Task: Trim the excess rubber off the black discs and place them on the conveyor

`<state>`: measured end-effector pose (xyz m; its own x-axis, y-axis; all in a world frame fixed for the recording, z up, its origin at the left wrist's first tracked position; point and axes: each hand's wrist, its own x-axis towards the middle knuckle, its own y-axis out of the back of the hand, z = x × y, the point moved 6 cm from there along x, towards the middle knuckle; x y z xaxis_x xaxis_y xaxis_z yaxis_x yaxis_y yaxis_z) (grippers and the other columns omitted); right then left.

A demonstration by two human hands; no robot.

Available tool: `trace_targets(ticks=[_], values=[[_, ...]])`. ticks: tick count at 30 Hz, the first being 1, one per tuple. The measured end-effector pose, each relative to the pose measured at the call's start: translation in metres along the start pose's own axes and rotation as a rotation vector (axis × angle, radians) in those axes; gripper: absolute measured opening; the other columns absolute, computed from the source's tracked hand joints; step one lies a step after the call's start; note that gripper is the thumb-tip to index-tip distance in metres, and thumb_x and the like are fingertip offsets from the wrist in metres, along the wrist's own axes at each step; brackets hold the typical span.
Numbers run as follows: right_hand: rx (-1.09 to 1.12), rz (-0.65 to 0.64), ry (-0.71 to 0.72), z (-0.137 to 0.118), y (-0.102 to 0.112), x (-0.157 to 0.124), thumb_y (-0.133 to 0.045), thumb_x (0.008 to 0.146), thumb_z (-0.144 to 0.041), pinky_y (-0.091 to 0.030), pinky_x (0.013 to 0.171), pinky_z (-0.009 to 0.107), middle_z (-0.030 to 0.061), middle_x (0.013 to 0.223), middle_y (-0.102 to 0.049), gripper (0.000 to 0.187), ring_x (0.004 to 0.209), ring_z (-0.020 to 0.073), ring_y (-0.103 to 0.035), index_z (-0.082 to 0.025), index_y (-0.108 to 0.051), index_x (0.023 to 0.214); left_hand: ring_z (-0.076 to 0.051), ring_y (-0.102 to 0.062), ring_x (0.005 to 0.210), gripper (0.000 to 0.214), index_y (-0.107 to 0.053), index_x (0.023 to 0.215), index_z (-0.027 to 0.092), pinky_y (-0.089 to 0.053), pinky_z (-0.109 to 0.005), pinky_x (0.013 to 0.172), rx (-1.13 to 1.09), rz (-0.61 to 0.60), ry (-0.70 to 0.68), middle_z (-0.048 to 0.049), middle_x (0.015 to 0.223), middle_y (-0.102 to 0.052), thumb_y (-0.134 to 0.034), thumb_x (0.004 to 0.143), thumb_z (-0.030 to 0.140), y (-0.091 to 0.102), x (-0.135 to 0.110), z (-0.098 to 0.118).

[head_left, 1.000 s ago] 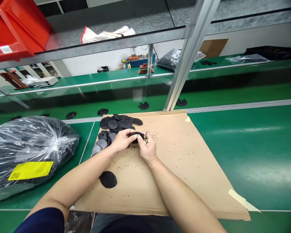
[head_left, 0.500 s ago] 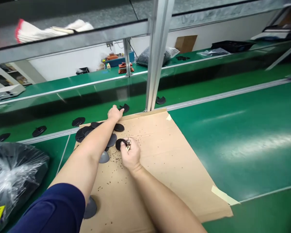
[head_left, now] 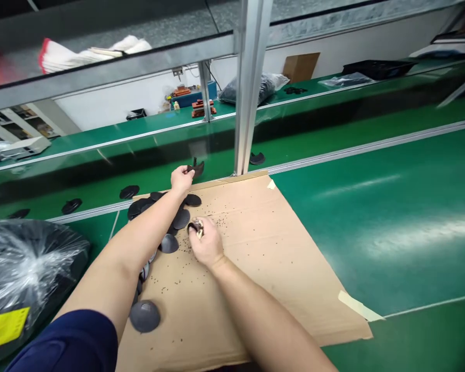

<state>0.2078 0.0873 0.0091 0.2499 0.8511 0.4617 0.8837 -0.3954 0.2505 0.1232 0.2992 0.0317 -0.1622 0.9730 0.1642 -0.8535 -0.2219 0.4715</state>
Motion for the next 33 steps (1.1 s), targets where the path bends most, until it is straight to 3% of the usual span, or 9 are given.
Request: trace_targets(ticks=[3, 7, 11, 14, 17, 20, 22, 26, 33], values=[[0.013, 0.08, -0.069, 0.01, 0.004, 0.002, -0.056, 0.074, -0.024, -0.048, 0.084, 0.039, 0.0083, 0.09, -0.061, 0.019, 0.089, 0.0238, -0.058, -0.019, -0.057, 0.093, -0.015, -0.063, 0.085, 0.024, -0.061, 0.099, 0.017, -0.051, -0.024, 0.068, -0.256, 0.022, -0.032, -0.0049, 0.099, -0.067, -0.06, 0.078, 0.029, 0.051, -0.04, -0.002], [-0.008, 0.159, -0.145, 0.021, 0.005, 0.002, -0.066, 0.069, -0.03, -0.044, 0.093, 0.046, 0.0131, 0.109, -0.057, 0.048, 0.103, 0.0278, -0.055, -0.018, -0.049, 0.112, -0.016, -0.064, 0.088, 0.033, -0.055, 0.098, 0.019, -0.052, -0.026, 0.07, -0.644, -0.057, 0.039, -0.0046, 0.098, -0.066, -0.069, 0.073, 0.037, 0.112, -0.105, -0.017], [-0.098, 0.092, -0.069, 0.016, -0.002, -0.003, -0.066, 0.073, -0.035, -0.04, 0.098, 0.053, 0.0167, 0.117, -0.053, 0.061, 0.111, 0.0313, -0.05, -0.016, -0.043, 0.126, -0.02, -0.065, 0.095, 0.038, -0.054, 0.1, 0.023, -0.055, -0.034, 0.074, -0.804, -0.093, 0.193, -0.0047, 0.106, -0.067, -0.073, 0.071, 0.039, 0.144, -0.159, -0.041], [-0.126, -0.004, 0.049, 0.002, -0.007, -0.007, -0.057, 0.082, -0.033, -0.041, 0.099, 0.054, 0.0173, 0.119, -0.052, 0.062, 0.112, 0.0306, -0.05, -0.015, -0.034, 0.137, -0.023, -0.064, 0.102, 0.039, -0.057, 0.102, 0.023, -0.055, -0.039, 0.079, -0.935, -0.117, 0.257, -0.0063, 0.108, -0.067, -0.074, 0.071, 0.039, 0.146, -0.182, -0.055], [-0.156, -0.121, 0.243, -0.019, -0.01, -0.012, -0.049, 0.087, -0.026, -0.039, 0.103, 0.053, 0.0182, 0.128, -0.048, 0.064, 0.121, 0.0303, -0.046, -0.015, -0.025, 0.145, -0.023, -0.064, 0.103, 0.041, -0.059, 0.101, 0.022, -0.055, -0.038, 0.082, -1.006, -0.058, 0.246, -0.007, 0.105, -0.069, -0.074, 0.069, 0.044, 0.143, -0.193, -0.066], [-0.216, -0.246, 0.411, -0.036, -0.015, -0.018, -0.045, 0.086, -0.02, -0.04, 0.103, 0.052, 0.0182, 0.134, -0.045, 0.064, 0.123, 0.0309, -0.044, -0.015, -0.025, 0.146, -0.021, -0.066, 0.095, 0.045, -0.058, 0.098, 0.022, -0.055, -0.035, 0.079, -1.03, -0.019, 0.252, -0.0044, 0.093, -0.069, -0.075, 0.067, 0.05, 0.138, -0.198, -0.075], [-0.253, -0.327, 0.481, -0.043, -0.02, -0.023, -0.046, 0.085, -0.02, -0.045, 0.096, 0.051, 0.0172, 0.126, -0.052, 0.063, 0.114, 0.0307, -0.051, -0.016, -0.029, 0.145, -0.019, -0.067, 0.085, 0.046, -0.056, 0.096, 0.022, -0.055, -0.033, 0.074, -1.026, -0.02, 0.285, -0.0023, 0.085, -0.067, -0.074, 0.067, 0.052, 0.135, -0.2, -0.08], [-0.305, -0.406, 0.534, -0.045, -0.028, -0.028, -0.05, 0.088, -0.028, -0.052, 0.082, 0.045, 0.0136, 0.105, -0.063, 0.052, 0.089, 0.0271, -0.058, -0.016, -0.042, 0.138, -0.014, -0.063, 0.066, 0.046, -0.056, 0.097, 0.021, -0.053, -0.028, 0.061, -0.967, -0.025, 0.34, -0.0006, 0.078, -0.064, -0.072, 0.068, 0.054, 0.135, -0.202, -0.087], [-0.311, -0.407, 0.576, -0.046, -0.029, -0.029, -0.051, 0.088, -0.026, -0.052, 0.079, 0.04, 0.0118, 0.1, -0.064, 0.043, 0.084, 0.0247, -0.058, -0.016, -0.05, 0.131, -0.008, -0.053, 0.052, 0.05, -0.059, 0.096, 0.017, -0.045, -0.021, 0.048, -1.043, -0.048, 0.405, 0.0014, 0.069, -0.06, -0.078, 0.063, 0.049, 0.133, -0.203, -0.087]])
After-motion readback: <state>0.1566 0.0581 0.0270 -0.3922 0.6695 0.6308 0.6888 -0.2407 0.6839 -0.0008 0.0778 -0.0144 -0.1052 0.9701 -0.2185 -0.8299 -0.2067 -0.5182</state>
